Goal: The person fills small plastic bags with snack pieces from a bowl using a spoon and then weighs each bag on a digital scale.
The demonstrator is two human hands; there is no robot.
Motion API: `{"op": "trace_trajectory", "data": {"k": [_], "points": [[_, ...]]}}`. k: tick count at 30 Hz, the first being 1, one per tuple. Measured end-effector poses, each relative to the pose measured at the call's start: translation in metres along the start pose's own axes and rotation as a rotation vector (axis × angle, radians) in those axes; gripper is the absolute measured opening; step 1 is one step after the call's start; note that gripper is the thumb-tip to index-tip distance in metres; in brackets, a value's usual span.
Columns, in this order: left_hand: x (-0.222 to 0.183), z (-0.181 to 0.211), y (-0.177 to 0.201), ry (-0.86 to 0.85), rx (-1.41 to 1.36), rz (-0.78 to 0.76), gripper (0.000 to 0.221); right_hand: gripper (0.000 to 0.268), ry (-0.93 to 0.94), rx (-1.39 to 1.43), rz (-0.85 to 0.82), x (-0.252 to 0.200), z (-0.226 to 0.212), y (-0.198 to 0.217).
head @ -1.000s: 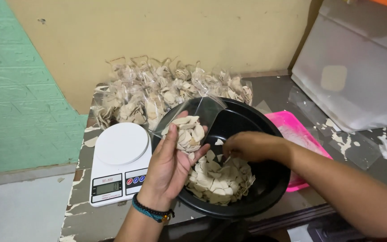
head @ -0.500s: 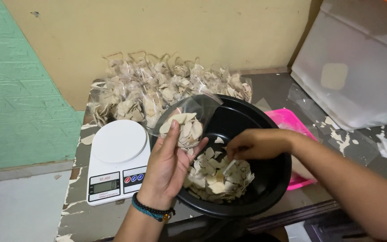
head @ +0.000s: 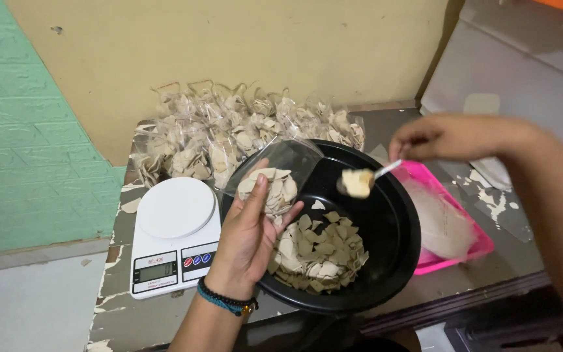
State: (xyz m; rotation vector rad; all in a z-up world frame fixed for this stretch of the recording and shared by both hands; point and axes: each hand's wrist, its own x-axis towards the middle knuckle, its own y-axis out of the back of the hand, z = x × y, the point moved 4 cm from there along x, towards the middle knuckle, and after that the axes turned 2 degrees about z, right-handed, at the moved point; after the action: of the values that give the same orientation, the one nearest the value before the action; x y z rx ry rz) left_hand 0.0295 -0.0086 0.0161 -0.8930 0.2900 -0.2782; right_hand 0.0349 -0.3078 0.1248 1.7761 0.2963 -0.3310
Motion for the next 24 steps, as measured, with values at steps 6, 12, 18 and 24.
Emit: {"op": "trace_trajectory", "data": {"k": [6, 12, 18, 24], "points": [[-0.004, -0.001, -0.003, 0.069, -0.002, 0.076, 0.056, 0.035, 0.005, -0.076, 0.235, -0.021, -0.059, 0.044], [0.009, -0.011, 0.011, 0.102, -0.144, -0.192, 0.049, 0.020, 0.313, -0.443, 0.598, -0.034, -0.155, 0.000], [0.007, -0.008, 0.014, 0.117, -0.442, -0.400, 0.047, 0.021, 0.340, -0.580, 0.952, -0.065, -0.158, 0.005], [0.009, -0.004, 0.028, -0.021, -0.454, -0.343, 0.047, 0.024, 0.092, -0.252, 0.758, -0.034, -0.095, 0.001]]}}
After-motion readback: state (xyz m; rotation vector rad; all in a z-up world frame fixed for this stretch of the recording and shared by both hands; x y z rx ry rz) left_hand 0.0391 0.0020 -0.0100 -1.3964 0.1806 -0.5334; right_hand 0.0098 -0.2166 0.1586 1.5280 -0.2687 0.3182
